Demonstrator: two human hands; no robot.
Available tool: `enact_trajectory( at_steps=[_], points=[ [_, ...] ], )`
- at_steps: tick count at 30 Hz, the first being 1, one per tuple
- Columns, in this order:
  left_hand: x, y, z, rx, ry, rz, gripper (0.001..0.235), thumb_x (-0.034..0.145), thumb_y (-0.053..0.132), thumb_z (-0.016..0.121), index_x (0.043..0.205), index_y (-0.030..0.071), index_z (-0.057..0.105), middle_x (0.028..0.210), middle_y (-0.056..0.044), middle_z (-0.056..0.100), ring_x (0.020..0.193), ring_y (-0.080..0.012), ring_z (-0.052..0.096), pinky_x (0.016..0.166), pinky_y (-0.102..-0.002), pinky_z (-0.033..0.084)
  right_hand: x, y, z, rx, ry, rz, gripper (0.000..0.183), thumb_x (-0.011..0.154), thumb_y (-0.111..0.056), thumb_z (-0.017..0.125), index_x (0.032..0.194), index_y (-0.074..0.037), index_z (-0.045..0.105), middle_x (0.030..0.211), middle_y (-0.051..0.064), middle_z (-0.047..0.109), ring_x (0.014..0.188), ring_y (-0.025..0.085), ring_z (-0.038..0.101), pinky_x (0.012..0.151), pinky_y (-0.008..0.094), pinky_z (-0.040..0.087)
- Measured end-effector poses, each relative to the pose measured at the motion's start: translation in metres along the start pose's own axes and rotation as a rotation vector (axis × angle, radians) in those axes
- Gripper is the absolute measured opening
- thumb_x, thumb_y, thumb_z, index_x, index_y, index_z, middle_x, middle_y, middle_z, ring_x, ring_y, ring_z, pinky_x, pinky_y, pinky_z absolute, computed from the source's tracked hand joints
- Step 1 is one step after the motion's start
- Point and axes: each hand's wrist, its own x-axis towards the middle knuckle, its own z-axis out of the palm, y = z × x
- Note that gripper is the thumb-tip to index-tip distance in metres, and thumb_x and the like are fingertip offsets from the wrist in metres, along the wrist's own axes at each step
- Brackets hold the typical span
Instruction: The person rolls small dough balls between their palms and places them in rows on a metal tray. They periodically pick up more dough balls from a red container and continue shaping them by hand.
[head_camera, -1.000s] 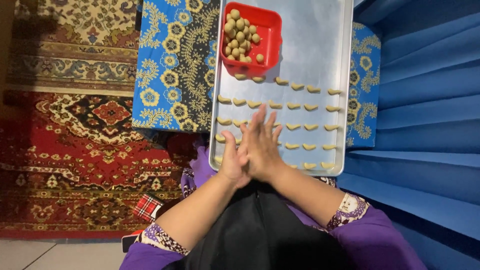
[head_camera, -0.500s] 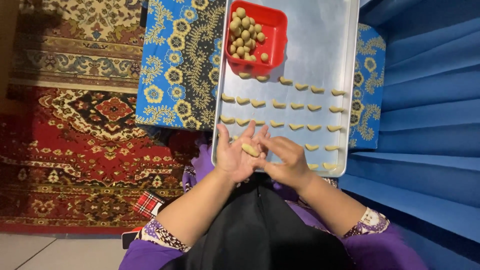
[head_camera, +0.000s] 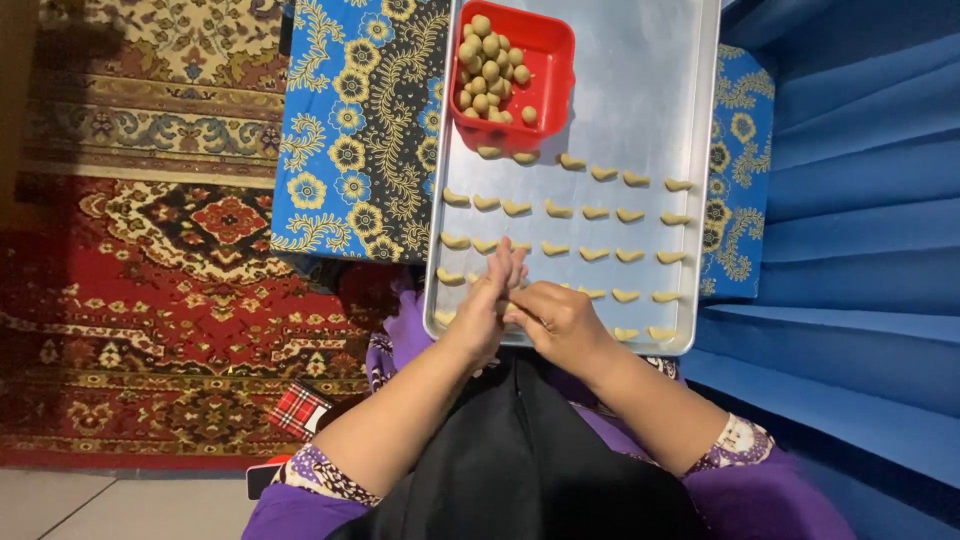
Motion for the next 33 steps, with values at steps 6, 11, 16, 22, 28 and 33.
enact_trajectory(
  at_steps=[6,11,16,22,28,33],
  points=[
    [0.002,-0.023,-0.008,0.171,0.09,0.177,0.074,0.108,0.052,0.02,0.161,0.006,-0.003,0.165,-0.029,0.0,0.149,-0.0491,0.004,0.12,-0.06,0.008,-0.012,0.032,0.028,-0.028,0.109,0.002,0.012,0.087,-0.007,0.077,0.099,-0.007,0.08,0.078,0.009,0.073,0.068,0.03,0.073,0.056,0.033,0.058],
    [0.001,-0.013,-0.005,0.081,0.251,0.136,0.08,0.105,0.06,0.016,0.159,0.012,-0.019,0.165,-0.026,-0.01,0.149,-0.0515,0.0,0.119,-0.065,0.004,0.009,0.014,0.019,0.163,0.058,0.069,0.015,0.085,-0.004,0.079,0.101,-0.004,0.08,0.079,0.013,0.075,0.07,0.032,0.075,0.057,0.036,0.059],
    [-0.004,0.01,0.003,-0.002,0.386,0.186,0.082,0.103,0.062,0.02,0.16,0.015,-0.017,0.165,-0.026,-0.014,0.149,-0.0505,-0.005,0.118,-0.065,-0.004,0.06,0.07,0.029,0.042,0.235,0.011,0.016,0.079,-0.005,0.087,0.093,-0.007,0.081,0.08,0.013,0.073,0.064,0.027,0.07,0.05,0.031,0.055],
    [0.0,0.006,-0.003,-0.048,0.407,0.095,0.082,0.105,0.057,0.03,0.161,0.014,-0.011,0.166,-0.025,-0.008,0.151,-0.0475,0.002,0.12,-0.063,0.0,0.137,0.141,0.059,-0.145,0.358,-0.07,0.021,0.076,-0.008,0.09,0.095,-0.008,0.081,0.08,0.011,0.069,0.063,0.027,0.068,0.049,0.032,0.055],
    [-0.001,0.019,0.004,-0.075,0.442,0.017,0.081,0.104,0.052,0.037,0.162,0.014,-0.005,0.167,-0.023,-0.006,0.152,-0.0461,0.008,0.121,-0.062,0.003,0.168,0.165,0.089,-0.273,0.241,-0.002,0.022,0.079,-0.012,0.085,0.1,-0.009,0.081,0.087,0.014,0.071,0.08,0.034,0.073,0.071,0.038,0.061],
    [-0.002,0.025,0.005,-0.084,0.443,-0.024,0.081,0.104,0.048,0.039,0.162,0.012,-0.004,0.167,-0.022,-0.009,0.152,-0.0457,0.01,0.121,-0.062,0.004,0.168,0.157,0.081,-0.334,0.153,0.009,0.031,0.079,-0.012,0.083,0.109,-0.005,0.079,0.092,0.016,0.071,0.085,0.036,0.074,0.077,0.041,0.061]
  ],
)
